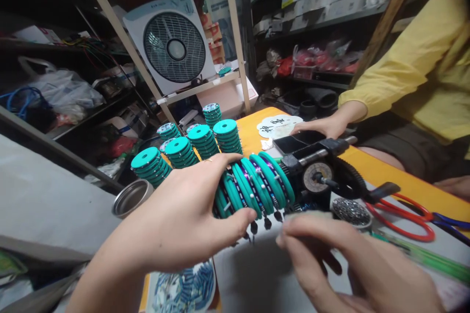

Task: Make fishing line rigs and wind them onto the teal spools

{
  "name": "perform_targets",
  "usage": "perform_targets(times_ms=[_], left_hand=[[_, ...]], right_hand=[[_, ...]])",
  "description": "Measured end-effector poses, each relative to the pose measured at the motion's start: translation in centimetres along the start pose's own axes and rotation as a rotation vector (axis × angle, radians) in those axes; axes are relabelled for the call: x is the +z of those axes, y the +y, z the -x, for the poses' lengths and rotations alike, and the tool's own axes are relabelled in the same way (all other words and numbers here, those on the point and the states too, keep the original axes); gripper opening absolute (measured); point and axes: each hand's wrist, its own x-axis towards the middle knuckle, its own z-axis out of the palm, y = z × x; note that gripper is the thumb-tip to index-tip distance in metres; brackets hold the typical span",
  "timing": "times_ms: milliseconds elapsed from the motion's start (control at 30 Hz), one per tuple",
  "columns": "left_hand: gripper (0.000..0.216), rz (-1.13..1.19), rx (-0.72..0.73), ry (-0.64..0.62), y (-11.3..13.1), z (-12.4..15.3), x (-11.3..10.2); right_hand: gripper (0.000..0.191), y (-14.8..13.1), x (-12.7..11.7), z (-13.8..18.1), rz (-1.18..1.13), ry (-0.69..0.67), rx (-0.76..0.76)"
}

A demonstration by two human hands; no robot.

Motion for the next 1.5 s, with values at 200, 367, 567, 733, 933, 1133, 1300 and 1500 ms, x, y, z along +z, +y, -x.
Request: perform_targets(times_ms=[200, 367, 567, 733, 933, 1133, 1300, 1500], left_hand=[[0.034, 0.105, 0.016, -0.043, -0.7, -0.4, -0.1], [0.034, 0.175, 0.045, -0.089, -0.9, -0.8, -0.4], [0.038, 0.191, 0.008, -0.1, -1.1, -0.9, -0.6], [0.048, 0.17, -0.035, -0.146, -1.1, -1.1, -0.7], [0.048, 0.146, 0.006, -0.11, -1.2, -0.8, -0.5], [0.044, 0.083, 0.015, -0.026, -0.2, -0.3, 0.1], [0.053, 0.064, -0.004, 0.053, 0.8, 0.3, 0.6], [0.072, 0.109, -0.075, 0.094, 0.4, 0.5, 1.0]], right_hand=[[0.028, 0.5, -2.1, -5.0, 0.096, -0.191, -0.324], [0.025, 0.7, -2.4, -8.9, -0.033, -0.399, -0.407], [0.02, 1.3, -2.8, -9.8, 0.021, -0.383, -0.403], [0.02, 2.6, -3.4, -8.3, 0.025, -0.329, -0.379], [0.021, 3.0, -3.4, -8.0, -0.019, -0.337, -0.388], [0.019, 2.3, -3.4, -9.1, -0.002, -0.363, -0.428], [0.019, 1.3, -2.3, -11.2, -0.018, -0.494, -0.55], [0.015, 0.4, -0.8, -12.9, 0.108, -0.589, -0.777]])
